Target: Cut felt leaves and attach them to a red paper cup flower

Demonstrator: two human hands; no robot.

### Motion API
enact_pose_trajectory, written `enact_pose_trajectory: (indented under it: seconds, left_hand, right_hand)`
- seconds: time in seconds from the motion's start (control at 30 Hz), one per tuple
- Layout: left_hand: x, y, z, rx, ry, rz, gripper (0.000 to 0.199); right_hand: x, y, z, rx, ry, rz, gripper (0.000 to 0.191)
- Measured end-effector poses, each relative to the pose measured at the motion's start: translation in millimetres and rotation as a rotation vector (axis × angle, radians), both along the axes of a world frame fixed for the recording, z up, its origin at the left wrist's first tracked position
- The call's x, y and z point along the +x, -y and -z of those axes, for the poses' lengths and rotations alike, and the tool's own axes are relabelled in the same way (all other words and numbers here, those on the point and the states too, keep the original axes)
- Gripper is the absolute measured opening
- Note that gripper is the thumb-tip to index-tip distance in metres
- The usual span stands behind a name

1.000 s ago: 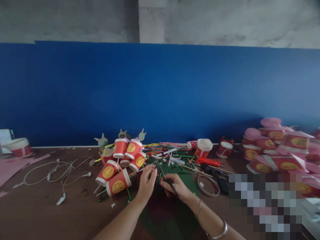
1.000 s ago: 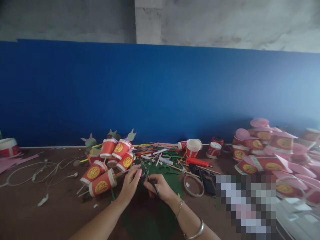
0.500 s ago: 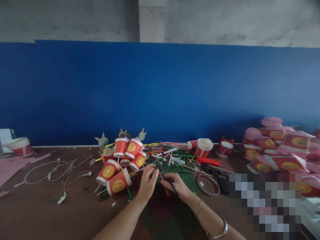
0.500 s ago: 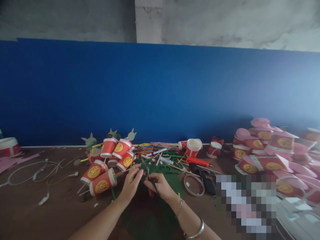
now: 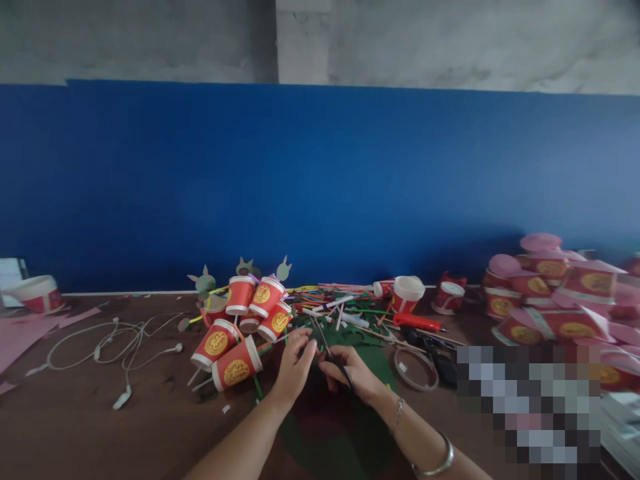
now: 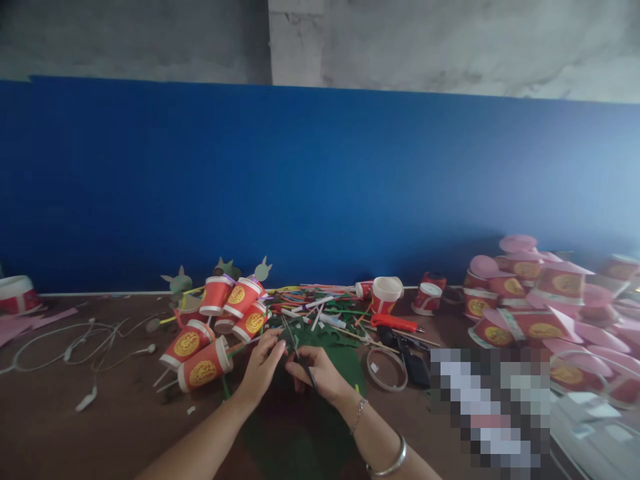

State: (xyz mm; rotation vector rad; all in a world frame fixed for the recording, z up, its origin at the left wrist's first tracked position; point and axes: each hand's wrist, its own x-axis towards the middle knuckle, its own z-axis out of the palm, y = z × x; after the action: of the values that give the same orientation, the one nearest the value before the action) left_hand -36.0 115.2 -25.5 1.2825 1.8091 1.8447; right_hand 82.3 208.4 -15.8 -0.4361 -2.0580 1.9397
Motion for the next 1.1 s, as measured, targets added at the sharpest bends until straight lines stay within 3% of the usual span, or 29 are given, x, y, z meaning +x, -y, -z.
enact_pose_trajectory:
  seconds: [0.6, 0.93, 1.1]
  left_hand:
    - [0, 1, -3.1, 0.010, 0.018, -0.019, 0.029]
    - [-1, -2, 0.6, 0.040, 0.094, -0.064, 0.026]
    - [-2, -2, 2.4, 0.039, 0.055, -0.031, 0.028]
  right_hand:
    - [0, 3, -7.0, 0.035, 0.030, 0.024, 0.031]
    - [-1, -1, 3.4, -0.001, 0.021, 0.005, 0.033]
    - [0, 1, -0.5, -0.002, 0.014, -0.010, 0.034]
